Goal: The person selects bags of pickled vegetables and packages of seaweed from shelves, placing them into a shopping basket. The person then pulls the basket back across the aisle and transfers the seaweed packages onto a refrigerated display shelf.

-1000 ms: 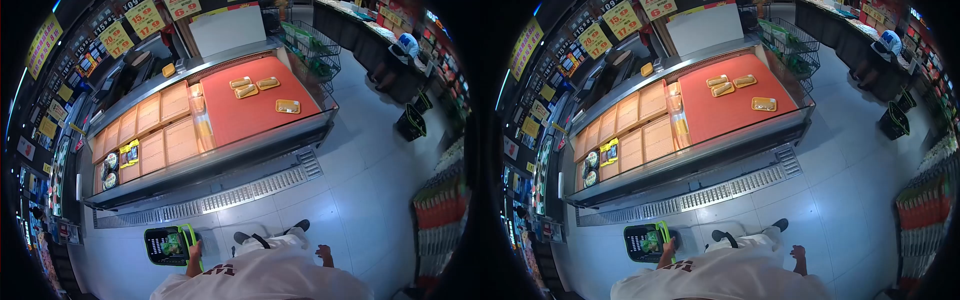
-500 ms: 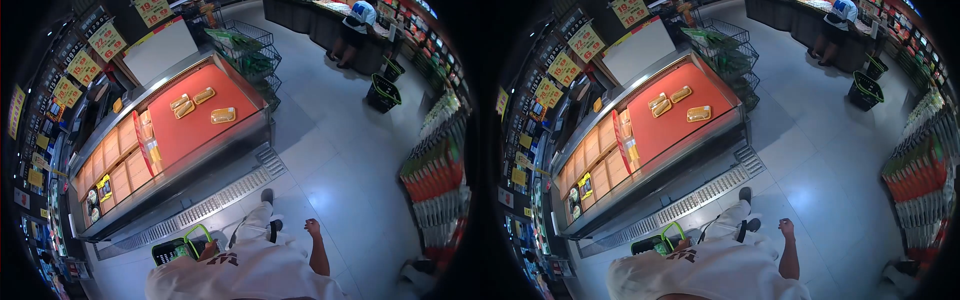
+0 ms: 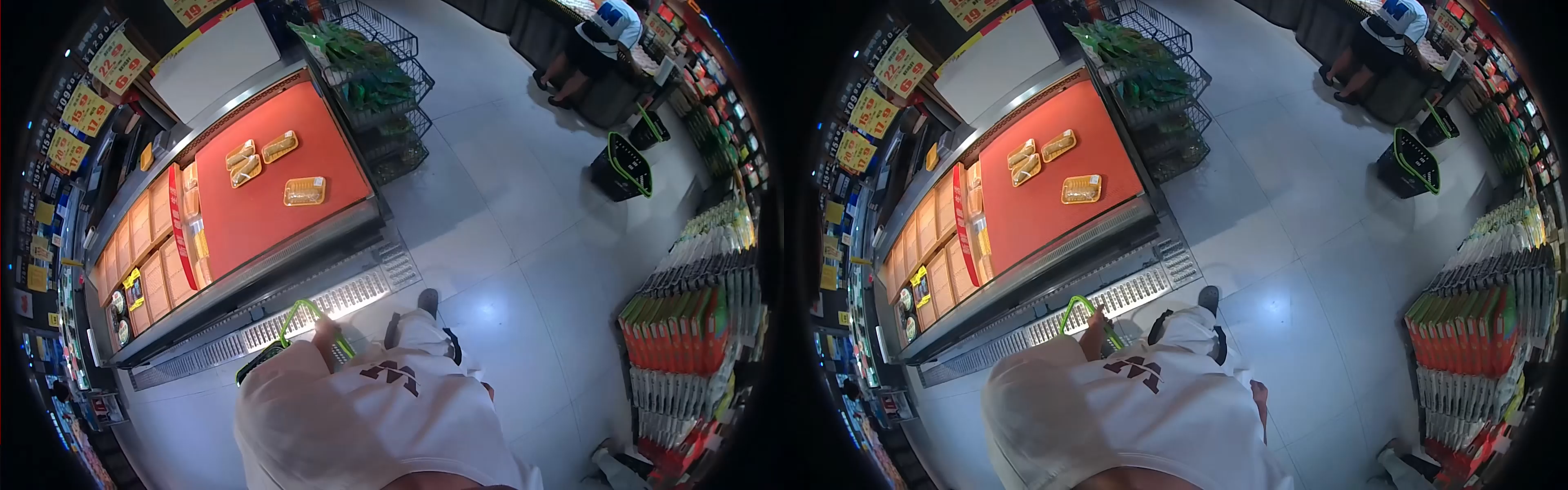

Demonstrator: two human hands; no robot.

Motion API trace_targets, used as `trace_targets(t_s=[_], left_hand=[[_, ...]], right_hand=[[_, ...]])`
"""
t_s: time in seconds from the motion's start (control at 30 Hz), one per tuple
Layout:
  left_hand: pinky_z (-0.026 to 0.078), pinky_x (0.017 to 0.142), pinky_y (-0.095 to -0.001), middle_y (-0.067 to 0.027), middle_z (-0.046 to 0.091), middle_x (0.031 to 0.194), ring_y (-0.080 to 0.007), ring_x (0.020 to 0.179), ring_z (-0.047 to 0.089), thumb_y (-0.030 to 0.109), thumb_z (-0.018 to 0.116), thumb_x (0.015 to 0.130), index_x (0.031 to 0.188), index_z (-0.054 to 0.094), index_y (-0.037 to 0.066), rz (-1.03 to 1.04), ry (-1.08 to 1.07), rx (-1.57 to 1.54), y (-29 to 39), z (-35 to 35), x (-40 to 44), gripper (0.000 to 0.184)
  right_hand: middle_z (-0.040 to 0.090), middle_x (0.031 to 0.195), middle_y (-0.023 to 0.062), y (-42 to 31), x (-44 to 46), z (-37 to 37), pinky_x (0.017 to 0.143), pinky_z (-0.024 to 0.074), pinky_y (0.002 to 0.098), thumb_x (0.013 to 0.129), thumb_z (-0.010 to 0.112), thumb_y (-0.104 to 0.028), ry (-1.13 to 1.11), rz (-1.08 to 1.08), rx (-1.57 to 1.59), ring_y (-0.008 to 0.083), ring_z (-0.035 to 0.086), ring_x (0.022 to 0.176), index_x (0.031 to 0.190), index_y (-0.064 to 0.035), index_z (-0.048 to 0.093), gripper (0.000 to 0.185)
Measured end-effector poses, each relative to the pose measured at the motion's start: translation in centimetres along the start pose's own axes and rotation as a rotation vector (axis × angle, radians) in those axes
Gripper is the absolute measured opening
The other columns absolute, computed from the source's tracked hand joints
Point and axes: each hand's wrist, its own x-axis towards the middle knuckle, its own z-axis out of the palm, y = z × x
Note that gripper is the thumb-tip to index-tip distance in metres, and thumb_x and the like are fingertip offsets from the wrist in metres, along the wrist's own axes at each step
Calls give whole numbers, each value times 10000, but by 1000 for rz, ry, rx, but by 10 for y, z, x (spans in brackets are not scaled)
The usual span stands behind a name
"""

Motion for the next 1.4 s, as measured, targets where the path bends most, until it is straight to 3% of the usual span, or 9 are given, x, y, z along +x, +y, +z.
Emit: trace_targets(t_s=[0.2,0.27,0.4,0.57,0.8,0.87,1.0,1.13,1.4], left_hand=[[472,444,-389,-61,507,637,-225,471,513,281,714,869,843,529,64,-48,-208,-127,8,115,-14,287],[480,437,-373,-59,528,654,-216,469,521,250,706,877,864,544,57,-8,-214,-270,0,151,-14,253],[437,435,-354,-11,439,590,-165,440,438,337,731,866,897,542,80,50,-76,123,0,226,-50,321],[380,450,-335,27,387,575,-146,461,388,283,673,881,745,526,137,-95,-228,84,-15,320,-127,248],[406,436,-371,-34,490,550,-189,464,497,385,754,833,661,535,105,-91,-18,236,-120,460,-185,396],[438,476,-381,-51,517,561,-195,510,538,401,745,833,663,567,78,103,-150,450,-152,483,-186,405],[475,508,-395,-96,596,620,-196,526,584,401,701,834,698,660,17,394,-71,726,-182,542,-193,409],[387,400,-372,-19,441,525,-195,376,424,295,679,868,729,631,64,-141,2,87,-109,618,-251,274],[340,401,-366,9,363,511,-178,404,393,255,639,924,634,446,162,-172,-271,-133,-4,800,-225,360]], right_hand=[[684,974,171,-106,57,-42,761,535,358,880,667,-252,327,209,115,261,674,872,1144,95,614,439],[680,1016,176,-242,53,-32,788,537,366,879,671,-256,334,186,66,259,669,901,1123,109,623,441],[685,1045,170,-187,179,-95,826,546,378,886,666,-271,180,127,153,285,674,926,1146,50,647,414],[691,1040,164,-309,286,-156,835,549,389,900,650,-285,40,137,-256,296,679,933,1168,-4,651,388],[701,1032,155,-510,476,-288,847,553,403,920,628,-304,-291,-508,-1169,311,686,943,1199,-81,658,358],[699,988,146,-611,501,-278,729,551,425,932,603,-317,-47,278,-543,273,689,850,1219,-83,599,370],[698,952,123,-741,599,-299,714,508,438,930,584,-316,29,238,-512,242,691,796,1180,-92,577,336],[692,950,121,-825,679,-260,688,505,386,933,575,-333,1,86,-357,224,687,796,1176,-67,566,361],[692,1039,131,-888,787,-169,737,516,438,931,618,-358,-417,236,-646,258,702,855,1242,-102,547,409]])
